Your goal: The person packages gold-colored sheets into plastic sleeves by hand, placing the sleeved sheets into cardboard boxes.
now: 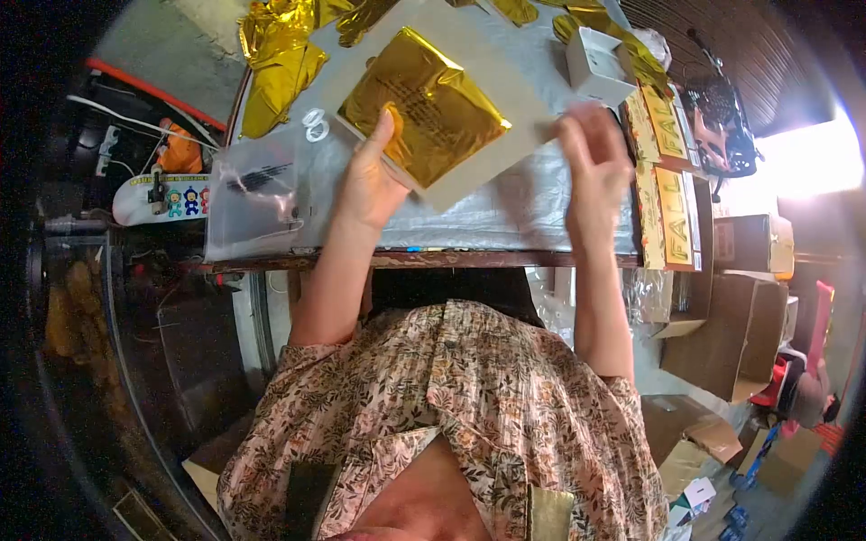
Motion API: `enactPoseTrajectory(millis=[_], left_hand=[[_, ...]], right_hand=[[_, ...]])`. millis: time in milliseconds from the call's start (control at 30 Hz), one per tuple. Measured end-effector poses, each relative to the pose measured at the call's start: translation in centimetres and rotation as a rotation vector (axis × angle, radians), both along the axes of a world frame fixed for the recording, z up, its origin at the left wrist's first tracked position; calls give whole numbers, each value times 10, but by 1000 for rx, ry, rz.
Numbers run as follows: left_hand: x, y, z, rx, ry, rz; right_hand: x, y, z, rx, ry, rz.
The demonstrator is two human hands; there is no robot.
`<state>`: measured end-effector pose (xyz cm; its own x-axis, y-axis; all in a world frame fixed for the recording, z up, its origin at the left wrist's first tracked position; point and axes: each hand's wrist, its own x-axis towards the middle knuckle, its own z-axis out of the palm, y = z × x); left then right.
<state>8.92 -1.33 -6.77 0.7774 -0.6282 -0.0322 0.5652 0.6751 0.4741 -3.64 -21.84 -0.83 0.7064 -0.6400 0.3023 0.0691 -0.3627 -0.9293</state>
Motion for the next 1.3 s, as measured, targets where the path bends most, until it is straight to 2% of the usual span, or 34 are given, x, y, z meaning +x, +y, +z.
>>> enactPoseTrajectory(millis=[33,100,133,267,333,367,433,533,567,633,667,733,867,1033,1167,1233,1300], left_hand=[[-7,-5,1,-19,5,34],[-18,-14,0,-45,4,67],[-22,-14,-1,-48,13,69],[-22,14,8,35,-144,14],[7,43,8,244,-376,-30],[21,52,13,246,-365,-28],[48,63,28,555,-700,-46],[62,43,49,637,-792,-140],[69,38,46,641,-788,-133],[79,28,37,692,-867,-261],[76,23,37,688,-869,-264],[69,15,38,617,-827,-153],[59,13,35,646,-853,-83],[64,13,32,609,-648,-173],[65,17,38,650,-747,-44],[61,28,47,599,-614,-148],[64,46,46,553,-634,-133]], right_hand=[[-3,5,-14,236,118,97],[4,22,-30,798,-100,305],[7,33,-22,845,-192,316],[9,6,-44,839,-183,224],[9,-7,-43,754,-163,240],[7,-8,-43,673,-143,245],[7,-4,-34,677,-106,274],[16,-11,-38,606,-49,378],[19,-14,-40,607,-45,386],[23,-22,-44,627,-20,397],[26,-20,-41,625,-21,393],[32,-15,-30,609,75,227],[33,-32,-41,667,-8,316],[45,-32,-43,692,35,288],[55,-35,-40,663,1,341],[56,-28,-35,636,-11,327],[56,-25,-33,688,-38,352]])
